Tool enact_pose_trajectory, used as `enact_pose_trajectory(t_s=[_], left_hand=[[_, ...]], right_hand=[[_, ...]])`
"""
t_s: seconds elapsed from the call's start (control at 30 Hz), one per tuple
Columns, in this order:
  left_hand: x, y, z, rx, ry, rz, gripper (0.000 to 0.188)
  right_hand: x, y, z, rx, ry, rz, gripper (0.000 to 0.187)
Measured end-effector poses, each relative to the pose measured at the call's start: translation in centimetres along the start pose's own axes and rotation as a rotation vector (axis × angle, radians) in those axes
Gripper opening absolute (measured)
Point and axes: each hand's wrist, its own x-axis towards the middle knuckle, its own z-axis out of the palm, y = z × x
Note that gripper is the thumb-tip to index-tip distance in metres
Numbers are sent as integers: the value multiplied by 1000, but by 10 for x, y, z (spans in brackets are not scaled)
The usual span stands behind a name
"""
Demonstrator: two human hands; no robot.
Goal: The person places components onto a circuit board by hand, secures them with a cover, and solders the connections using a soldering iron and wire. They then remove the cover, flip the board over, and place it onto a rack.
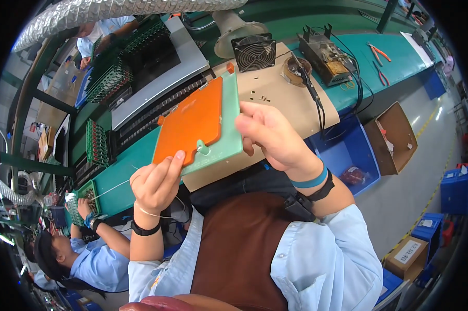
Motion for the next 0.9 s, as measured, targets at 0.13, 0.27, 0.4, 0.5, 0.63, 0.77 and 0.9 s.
enact_pose_trajectory(t_s=[0.13,0.27,0.4,0.5,0.63,0.77,0.9], left_hand=[[-9,-2,8,41,-81,60,52],[-8,-7,13,-161,-119,-130,43],[-36,-35,19,-24,103,-367,39],[-65,-44,30,-76,-154,-890,49],[-93,-52,59,-797,-153,-1298,58],[-90,-51,74,-779,-142,-1289,64],[-72,-46,67,-545,-321,-1282,63]], right_hand=[[2,14,-3,-37,106,40,64],[8,33,-17,33,139,27,64],[17,45,-36,38,150,30,61],[25,51,-44,44,157,53,59],[37,61,-58,16,183,114,56],[45,70,-64,-203,250,163,54],[53,67,-59,-735,327,185,52]])
